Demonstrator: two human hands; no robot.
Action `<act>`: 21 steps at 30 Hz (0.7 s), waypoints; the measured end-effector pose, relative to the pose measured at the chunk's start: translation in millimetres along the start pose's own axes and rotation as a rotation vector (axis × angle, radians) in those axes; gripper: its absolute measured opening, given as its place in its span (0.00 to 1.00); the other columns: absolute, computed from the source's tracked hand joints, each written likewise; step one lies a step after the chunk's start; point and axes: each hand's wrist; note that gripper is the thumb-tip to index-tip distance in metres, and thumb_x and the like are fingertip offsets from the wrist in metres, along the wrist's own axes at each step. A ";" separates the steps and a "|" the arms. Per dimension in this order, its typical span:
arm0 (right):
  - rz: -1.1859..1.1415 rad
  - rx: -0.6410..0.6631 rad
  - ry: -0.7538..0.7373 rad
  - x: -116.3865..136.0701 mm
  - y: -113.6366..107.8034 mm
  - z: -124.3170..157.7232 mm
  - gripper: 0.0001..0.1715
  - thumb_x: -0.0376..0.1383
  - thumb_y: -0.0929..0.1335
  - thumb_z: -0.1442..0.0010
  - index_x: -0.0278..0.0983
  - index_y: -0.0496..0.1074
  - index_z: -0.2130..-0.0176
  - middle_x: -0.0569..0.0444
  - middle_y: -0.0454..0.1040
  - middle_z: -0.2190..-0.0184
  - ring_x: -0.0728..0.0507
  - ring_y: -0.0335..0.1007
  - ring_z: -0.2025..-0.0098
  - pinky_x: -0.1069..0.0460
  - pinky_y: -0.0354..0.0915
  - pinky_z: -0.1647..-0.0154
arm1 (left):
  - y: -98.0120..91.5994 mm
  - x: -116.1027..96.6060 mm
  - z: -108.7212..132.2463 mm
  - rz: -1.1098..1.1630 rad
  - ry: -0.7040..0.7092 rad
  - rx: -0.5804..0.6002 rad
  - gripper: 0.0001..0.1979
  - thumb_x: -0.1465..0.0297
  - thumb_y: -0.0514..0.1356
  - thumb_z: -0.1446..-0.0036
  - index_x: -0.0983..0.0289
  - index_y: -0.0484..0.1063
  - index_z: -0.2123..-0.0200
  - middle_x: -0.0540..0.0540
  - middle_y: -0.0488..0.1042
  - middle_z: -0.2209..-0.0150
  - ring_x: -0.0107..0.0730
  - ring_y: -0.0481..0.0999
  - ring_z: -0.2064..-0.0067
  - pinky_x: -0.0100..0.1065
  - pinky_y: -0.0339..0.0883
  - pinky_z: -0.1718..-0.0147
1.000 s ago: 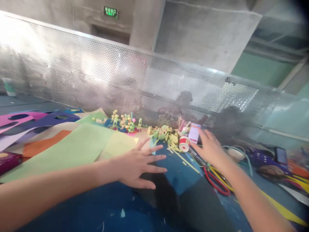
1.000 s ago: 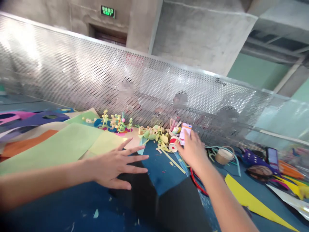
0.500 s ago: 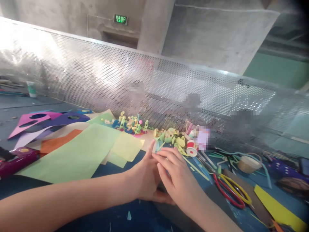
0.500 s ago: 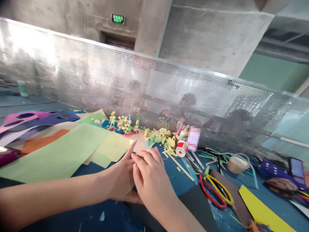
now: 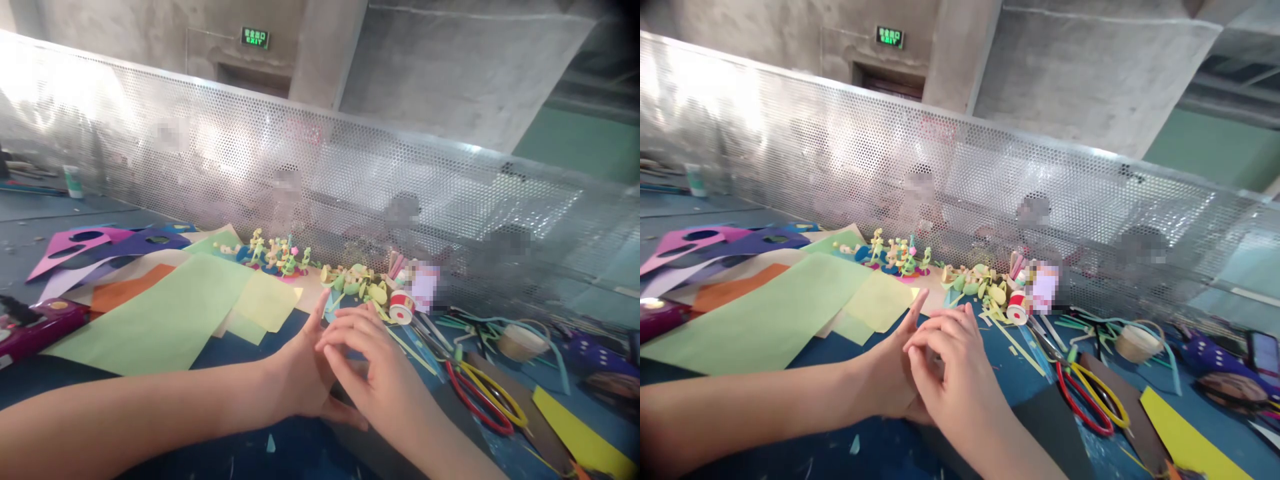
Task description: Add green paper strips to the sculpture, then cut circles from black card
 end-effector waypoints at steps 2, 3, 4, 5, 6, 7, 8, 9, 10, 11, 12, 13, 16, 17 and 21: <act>-0.115 0.032 0.119 -2.4 -5.8 -1.3 0.07 0.37 0.63 0.41 0.40 0.69 0.69 0.53 0.73 0.64 0.42 0.68 0.57 0.41 0.61 0.49 | -2.7 3.5 -1.1 -0.016 0.022 0.027 0.36 0.43 0.48 0.49 0.55 0.56 0.40 0.56 0.54 0.37 0.48 0.38 0.34 0.61 0.11 0.44; -0.178 0.032 0.183 -4.8 -9.9 -2.3 0.09 0.39 0.62 0.39 0.40 0.68 0.69 0.53 0.73 0.65 0.43 0.69 0.58 0.44 0.64 0.52 | -4.4 5.2 -1.5 -0.018 0.029 0.045 0.35 0.43 0.47 0.48 0.54 0.57 0.41 0.56 0.56 0.38 0.47 0.38 0.34 0.61 0.12 0.44; -0.238 0.007 0.240 -7.7 -14.3 -3.3 0.13 0.40 0.60 0.38 0.40 0.67 0.71 0.53 0.73 0.67 0.44 0.69 0.60 0.47 0.66 0.56 | -6.2 6.6 -1.7 -0.018 0.034 0.059 0.34 0.43 0.46 0.48 0.52 0.59 0.42 0.56 0.58 0.38 0.47 0.38 0.34 0.62 0.13 0.44; -0.292 -0.039 0.282 -10.8 -18.6 -4.4 0.17 0.42 0.58 0.37 0.39 0.65 0.73 0.54 0.72 0.70 0.45 0.70 0.61 0.50 0.67 0.58 | -7.9 7.6 -2.0 -0.017 0.035 0.066 0.33 0.43 0.45 0.47 0.52 0.60 0.42 0.56 0.58 0.39 0.47 0.38 0.34 0.62 0.14 0.44; -0.337 -0.102 0.304 -13.7 -22.3 -5.4 0.21 0.42 0.57 0.35 0.39 0.63 0.76 0.54 0.70 0.73 0.45 0.70 0.61 0.51 0.67 0.59 | -9.3 8.1 -2.2 -0.014 0.036 0.064 0.33 0.44 0.45 0.47 0.51 0.60 0.43 0.56 0.58 0.39 0.47 0.37 0.34 0.62 0.15 0.44; -0.369 -0.163 0.309 -16.0 -24.7 -6.1 0.24 0.43 0.55 0.35 0.39 0.59 0.79 0.55 0.68 0.77 0.45 0.70 0.61 0.52 0.66 0.58 | -10.3 8.0 -2.6 -0.009 0.038 0.057 0.33 0.44 0.46 0.47 0.51 0.60 0.43 0.56 0.57 0.38 0.47 0.37 0.34 0.63 0.16 0.43; -0.378 -0.206 0.302 -17.3 -25.4 -6.3 0.26 0.43 0.53 0.34 0.39 0.57 0.81 0.55 0.68 0.78 0.45 0.70 0.62 0.51 0.66 0.57 | -11.0 7.3 -3.0 0.000 0.038 0.054 0.33 0.44 0.47 0.48 0.51 0.60 0.43 0.56 0.57 0.38 0.47 0.37 0.34 0.62 0.17 0.43; -0.355 -0.217 0.291 -17.5 -23.9 -5.9 0.26 0.43 0.52 0.34 0.39 0.57 0.80 0.55 0.68 0.78 0.45 0.70 0.62 0.50 0.66 0.56 | -11.2 6.2 -3.6 0.016 0.037 0.058 0.33 0.44 0.48 0.48 0.52 0.61 0.43 0.56 0.57 0.38 0.47 0.37 0.34 0.62 0.19 0.43; -0.295 -0.204 0.278 -16.5 -20.1 -4.6 0.24 0.43 0.53 0.34 0.39 0.59 0.78 0.54 0.70 0.75 0.44 0.71 0.62 0.48 0.67 0.56 | -10.8 4.9 -4.5 0.046 0.031 0.066 0.32 0.45 0.50 0.49 0.52 0.62 0.44 0.56 0.57 0.38 0.48 0.39 0.34 0.62 0.21 0.42; -0.202 -0.175 0.253 -14.3 -14.0 -2.2 0.20 0.44 0.54 0.35 0.40 0.61 0.74 0.52 0.72 0.71 0.43 0.71 0.61 0.46 0.67 0.55 | -9.9 3.7 -5.4 0.084 0.017 0.072 0.31 0.46 0.52 0.49 0.52 0.63 0.44 0.55 0.58 0.39 0.48 0.42 0.34 0.62 0.25 0.41; -0.085 -0.144 0.220 -11.0 -6.1 1.2 0.14 0.44 0.57 0.37 0.40 0.63 0.69 0.49 0.74 0.65 0.40 0.71 0.58 0.43 0.66 0.53 | -8.5 2.9 -6.5 0.123 0.001 0.077 0.29 0.48 0.54 0.48 0.52 0.64 0.45 0.54 0.59 0.39 0.48 0.46 0.35 0.61 0.31 0.41; 0.034 -0.125 0.173 -6.9 2.8 5.7 0.11 0.44 0.60 0.39 0.39 0.64 0.63 0.46 0.73 0.60 0.37 0.70 0.55 0.40 0.65 0.51 | -6.6 2.7 -7.5 0.157 -0.013 0.079 0.25 0.52 0.54 0.46 0.53 0.65 0.46 0.53 0.61 0.40 0.47 0.51 0.36 0.59 0.38 0.41; 0.213 -0.079 -0.017 8.9 26.1 22.5 0.17 0.41 0.64 0.42 0.36 0.63 0.54 0.38 0.69 0.50 0.30 0.60 0.43 0.35 0.61 0.47 | -0.1 7.1 -9.1 0.222 -0.049 0.080 0.19 0.62 0.48 0.39 0.57 0.68 0.48 0.53 0.66 0.43 0.39 0.62 0.41 0.48 0.58 0.46; 0.170 -0.024 -0.080 14.7 30.3 27.5 0.19 0.41 0.64 0.42 0.38 0.62 0.52 0.41 0.71 0.52 0.33 0.61 0.43 0.37 0.63 0.48 | 1.6 9.9 -8.9 0.229 -0.046 0.085 0.19 0.61 0.48 0.39 0.57 0.68 0.48 0.54 0.66 0.43 0.38 0.63 0.41 0.47 0.60 0.47; -0.022 0.200 -0.289 29.6 27.3 30.0 0.20 0.44 0.63 0.41 0.48 0.62 0.49 0.58 0.73 0.52 0.44 0.65 0.46 0.47 0.64 0.46 | 2.9 16.9 -6.9 0.232 -0.021 0.060 0.27 0.53 0.54 0.45 0.56 0.64 0.44 0.59 0.60 0.39 0.49 0.52 0.37 0.57 0.50 0.44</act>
Point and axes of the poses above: each hand's wrist, its own z-axis away from the middle knuckle, its own y-axis out of the palm, x = y × z
